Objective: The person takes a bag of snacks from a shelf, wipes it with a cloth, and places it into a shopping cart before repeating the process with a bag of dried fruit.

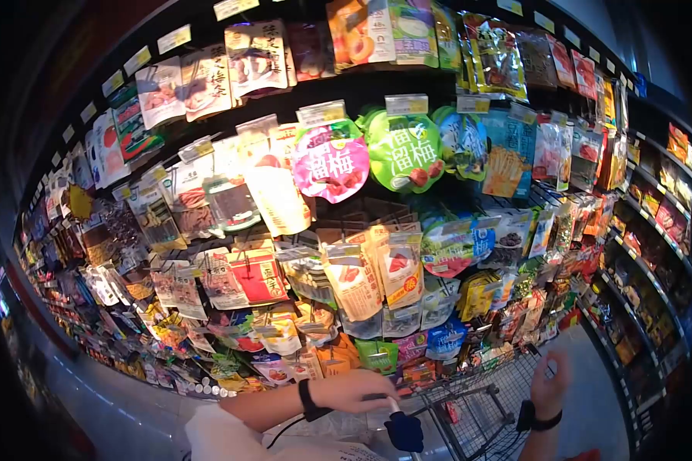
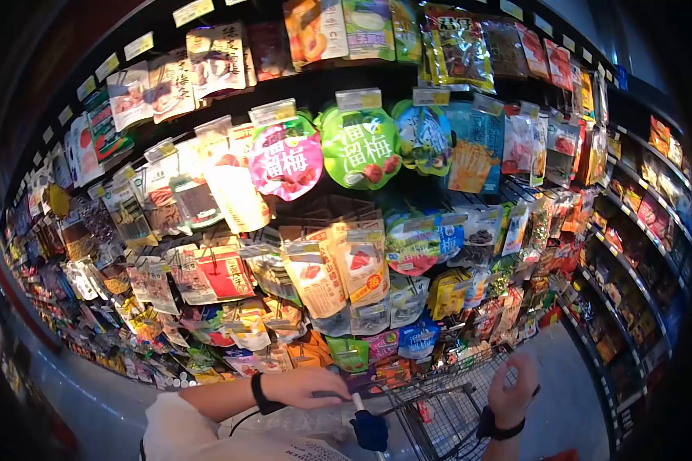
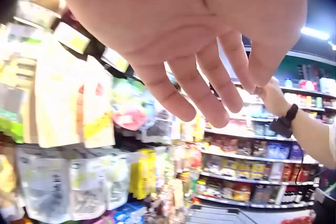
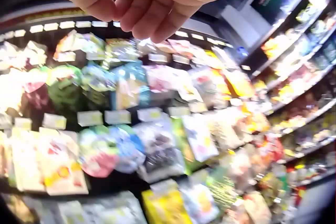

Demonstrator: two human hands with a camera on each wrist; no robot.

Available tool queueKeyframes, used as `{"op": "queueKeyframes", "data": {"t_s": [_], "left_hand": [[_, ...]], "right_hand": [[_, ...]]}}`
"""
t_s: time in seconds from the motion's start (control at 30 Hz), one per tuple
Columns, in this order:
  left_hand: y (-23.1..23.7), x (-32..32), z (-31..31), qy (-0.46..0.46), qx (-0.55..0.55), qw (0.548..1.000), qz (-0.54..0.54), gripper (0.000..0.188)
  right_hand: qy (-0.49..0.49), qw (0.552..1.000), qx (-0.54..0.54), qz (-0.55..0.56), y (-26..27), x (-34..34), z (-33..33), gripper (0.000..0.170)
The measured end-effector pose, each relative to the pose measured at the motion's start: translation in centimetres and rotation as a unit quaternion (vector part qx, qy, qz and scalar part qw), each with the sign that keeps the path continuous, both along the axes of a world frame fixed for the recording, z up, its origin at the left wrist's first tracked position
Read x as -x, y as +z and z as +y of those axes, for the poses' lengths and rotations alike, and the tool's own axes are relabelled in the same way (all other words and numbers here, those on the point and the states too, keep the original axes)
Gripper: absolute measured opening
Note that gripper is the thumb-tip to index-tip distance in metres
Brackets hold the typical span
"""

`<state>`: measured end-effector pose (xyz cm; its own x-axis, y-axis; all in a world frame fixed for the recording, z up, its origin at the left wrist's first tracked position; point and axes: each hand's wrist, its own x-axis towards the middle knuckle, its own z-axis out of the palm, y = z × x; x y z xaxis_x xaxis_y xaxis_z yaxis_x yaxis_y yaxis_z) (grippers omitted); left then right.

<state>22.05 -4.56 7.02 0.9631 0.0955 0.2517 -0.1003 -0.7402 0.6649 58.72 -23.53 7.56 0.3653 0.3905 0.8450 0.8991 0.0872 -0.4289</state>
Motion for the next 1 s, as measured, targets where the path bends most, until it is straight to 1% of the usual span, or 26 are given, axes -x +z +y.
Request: {"op": "queueKeyframes", "data": {"t_s": [0.03,0.07,0.1,0.13,0.17,0.23,0.27,0.3,0.33,0.37,0.43,0.47,0.5,0.53,0.57,0.6,0.63,0.67,0.7,0.73,0.77,0.8,0.87,0.9,0.97,1.0], "left_hand": [[0.5,3.3,-0.3,0.061,-0.012,0.998,-0.007,0.021],[0.9,6.6,-0.9,0.135,-0.001,0.991,0.002,0.019],[0.9,9.7,-1.8,0.204,0.017,0.979,0.013,0.017],[0.3,12.6,-2.6,0.283,0.031,0.959,-0.022,0.016],[-0.4,15.3,-3.4,0.356,0.046,0.932,-0.054,0.014],[-1.6,20.5,-4.6,0.482,0.028,0.869,-0.105,0.014],[-0.9,22.6,-5.3,0.534,0.013,0.839,-0.107,0.012],[-0.3,24.6,-6.0,0.583,0.000,0.805,-0.109,0.010],[0.1,26.6,-6.5,0.607,-0.030,0.785,-0.118,0.006],[0.2,28.6,-6.5,0.631,-0.060,0.763,-0.128,0.003],[-1.9,33.6,-6.2,0.674,-0.074,0.716,-0.166,0.002],[-2.6,35.7,-5.8,0.670,-0.073,0.719,-0.170,0.002],[-3.2,37.6,-5.3,0.692,-0.052,0.689,-0.210,0.003],[-3.8,39.5,-4.5,0.711,-0.031,0.657,-0.250,0.005],[-4.6,41.7,-3.7,0.705,-0.030,0.661,-0.254,0.005],[-5.4,43.9,-3.1,0.723,-0.053,0.655,-0.213,0.008],[-5.5,45.4,-2.3,0.739,-0.076,0.647,-0.171,0.016],[-3.1,43.8,-1.2,0.722,-0.047,0.641,-0.257,0.009],[-3.8,44.7,0.1,0.723,-0.038,0.638,-0.261,0.007],[-3.8,45.1,1.4,0.718,-0.021,0.640,-0.273,0.007],[-4.2,45.0,2.4,0.714,0.000,0.639,-0.285,0.007],[-4.4,44.3,3.3,0.719,0.013,0.631,-0.292,0.007],[-4.0,42.7,4.8,0.703,0.033,0.649,-0.289,0.008],[-3.8,42.1,5.1,0.708,0.040,0.642,-0.291,0.008],[-2.7,40.8,6.4,0.665,0.034,0.699,-0.260,0.011],[-2.5,40.4,7.1,0.650,0.043,0.720,-0.240,0.011]], "right_hand": [[0.094,0.995,0.000,-0.040,4.3,1.0,3.0,0.008],[0.154,0.984,-0.008,-0.084,7.8,1.9,6.1,0.010],[0.207,0.971,0.009,-0.124,11.5,3.1,9.3,0.015],[0.293,0.948,0.006,-0.124,16.0,5.6,12.0,0.018],[0.345,0.929,-0.010,-0.134,19.4,7.5,15.0,0.019],[0.391,0.903,-0.023,-0.173,26.1,11.5,21.1,0.019],[0.357,0.909,-0.049,-0.209,29.2,13.7,23.9,0.020],[0.386,0.897,-0.056,-0.207,32.4,15.8,26.4,0.023],[0.371,0.897,-0.055,-0.233,35.7,17.1,29.7,0.022],[0.380,0.895,-0.045,-0.229,38.5,18.7,32.4,0.022],[0.317,0.904,-0.047,-0.283,43.8,20.9,37.4,0.022],[0.239,0.927,0.026,-0.286,45.9,22.7,37.8,0.027],[0.158,0.940,0.096,-0.286,47.7,24.0,38.2,0.034],[0.150,0.941,0.093,-0.288,49.0,24.2,40.4,0.034],[0.156,0.949,0.126,-0.244,50.2,23.9,43.7,0.031],[0.161,0.954,0.161,-0.197,51.0,23.3,47.4,0.028],[0.166,0.955,0.195,-0.149,51.9,22.6,50.8,0.026],[0.159,0.947,0.248,-0.128,53.3,21.8,54.0,0.031],[0.153,0.935,0.300,-0.107,54.3,21.4,56.2,0.037],[0.143,0.942,0.292,-0.079,53.4,22.5,55.8,0.046],[0.135,0.933,0.325,-0.073,52.9,23.7,54.1,0.047],[0.145,0.929,0.330,-0.085,52.3,24.2,54.4,0.044],[0.167,0.917,0.343,-0.118,52.9,24.7,56.8,0.046],[0.155,0.909,0.362,-0.134,53.6,24.1,58.1,0.046],[0.137,0.904,0.377,-0.147,54.8,23.5,59.8,0.048],[0.083,0.899,0.379,-0.204,55.2,22.6,60.4,0.046]]}}
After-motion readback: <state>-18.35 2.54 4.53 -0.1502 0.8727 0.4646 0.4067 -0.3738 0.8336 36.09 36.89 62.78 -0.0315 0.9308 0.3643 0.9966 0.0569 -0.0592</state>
